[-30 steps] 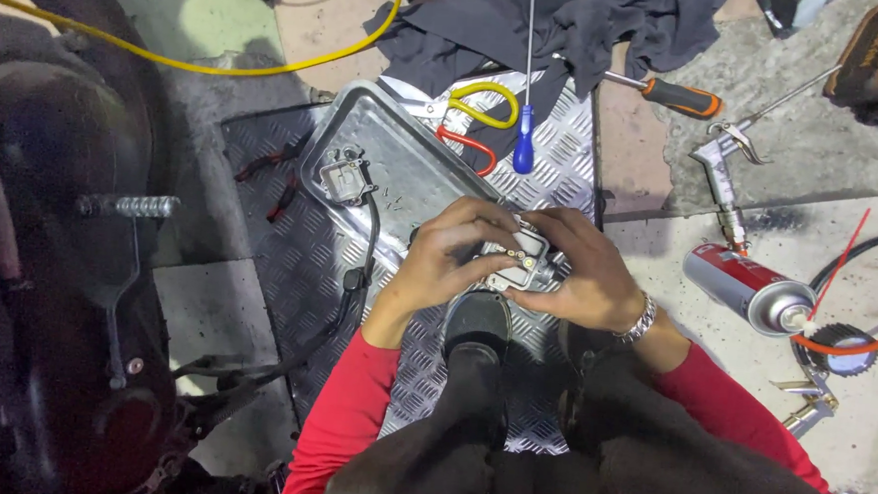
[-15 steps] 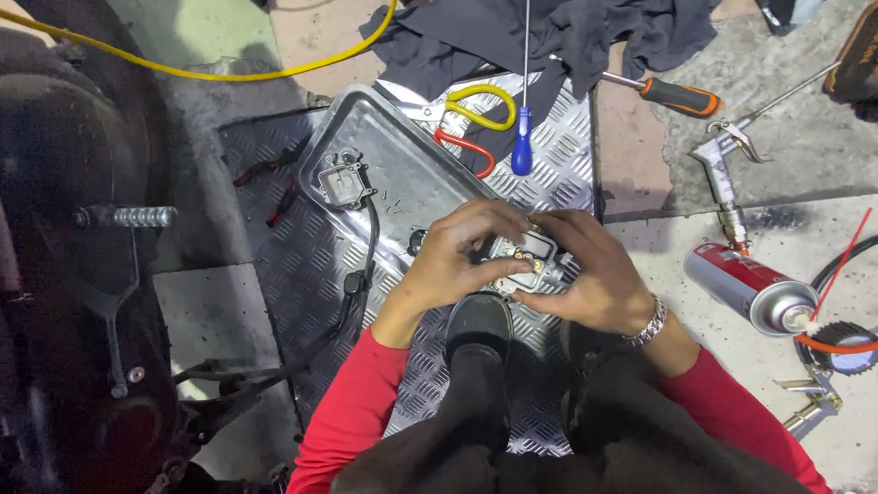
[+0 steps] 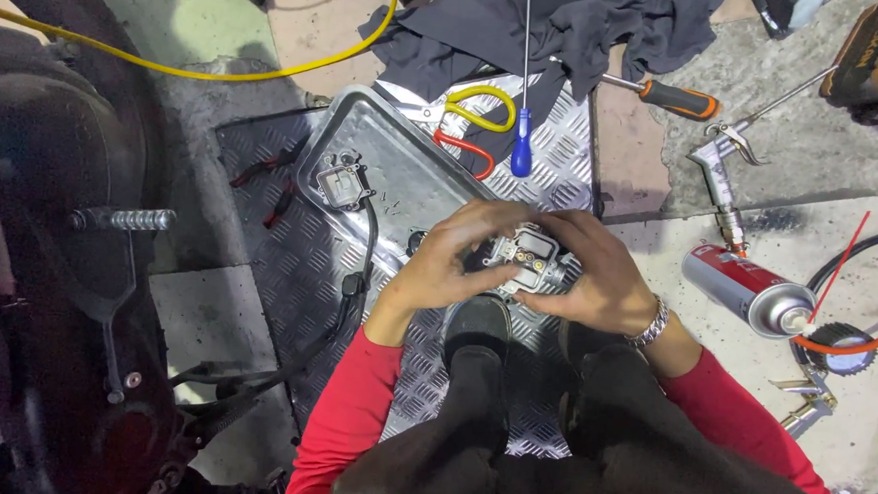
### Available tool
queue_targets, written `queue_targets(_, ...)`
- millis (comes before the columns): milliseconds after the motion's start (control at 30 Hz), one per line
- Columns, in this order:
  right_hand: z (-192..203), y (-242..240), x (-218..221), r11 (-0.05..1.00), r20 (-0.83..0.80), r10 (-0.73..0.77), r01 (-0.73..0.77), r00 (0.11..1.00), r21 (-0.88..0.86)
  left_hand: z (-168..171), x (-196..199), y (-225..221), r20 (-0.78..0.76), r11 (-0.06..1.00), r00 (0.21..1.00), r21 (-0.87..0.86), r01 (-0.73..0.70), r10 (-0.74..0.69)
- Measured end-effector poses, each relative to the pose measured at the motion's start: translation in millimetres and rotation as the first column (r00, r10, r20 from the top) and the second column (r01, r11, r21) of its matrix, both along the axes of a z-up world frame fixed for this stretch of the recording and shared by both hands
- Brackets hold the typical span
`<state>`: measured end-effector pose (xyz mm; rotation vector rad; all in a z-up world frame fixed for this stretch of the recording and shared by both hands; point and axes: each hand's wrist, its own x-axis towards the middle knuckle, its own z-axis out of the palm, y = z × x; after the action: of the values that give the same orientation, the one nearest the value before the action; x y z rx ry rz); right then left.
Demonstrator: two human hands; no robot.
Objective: Assembling and cleaning a motorcycle carburetor using a screwdriver and pliers
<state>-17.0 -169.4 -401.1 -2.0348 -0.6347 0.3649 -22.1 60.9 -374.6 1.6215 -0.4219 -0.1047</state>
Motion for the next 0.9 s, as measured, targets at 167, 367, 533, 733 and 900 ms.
queue_targets(167, -6, -3, -3, 1.000, 0.036, 0.011, -0.011, 0.999, -0.008, 0, 0, -2, 0.021, 1.000, 1.000, 0.015, -0.001, 0.000)
queue_targets(367, 0, 1, -2, 1.000, 0.068, 0.022, -0.021, 0.997, -0.006, -6, -2, -1, 0.009, 1.000, 1.000, 0.021, -0.003, 0.003)
queue_targets(533, -7, -2, -2, 0.999, 0.068, 0.028, -0.030, 0.997, 0.021, 6, 0, 2, 0.014, 0.998, 0.998, 0.007, 0.063, -0.063)
queue_targets(733, -5, -1, -1, 0.999, 0.070, 0.030, -0.032, 0.997, 0.024, 1, 2, -1, -0.045, 1.000, 0.999, -0.018, -0.020, 0.019)
queue_targets(900, 11, -2, 7, 0.999, 0.033, 0.053, -0.053, 0.998, 0.004, 2, 5, -4, -0.038, 0.998, 0.998, -0.059, 0.038, -0.041)
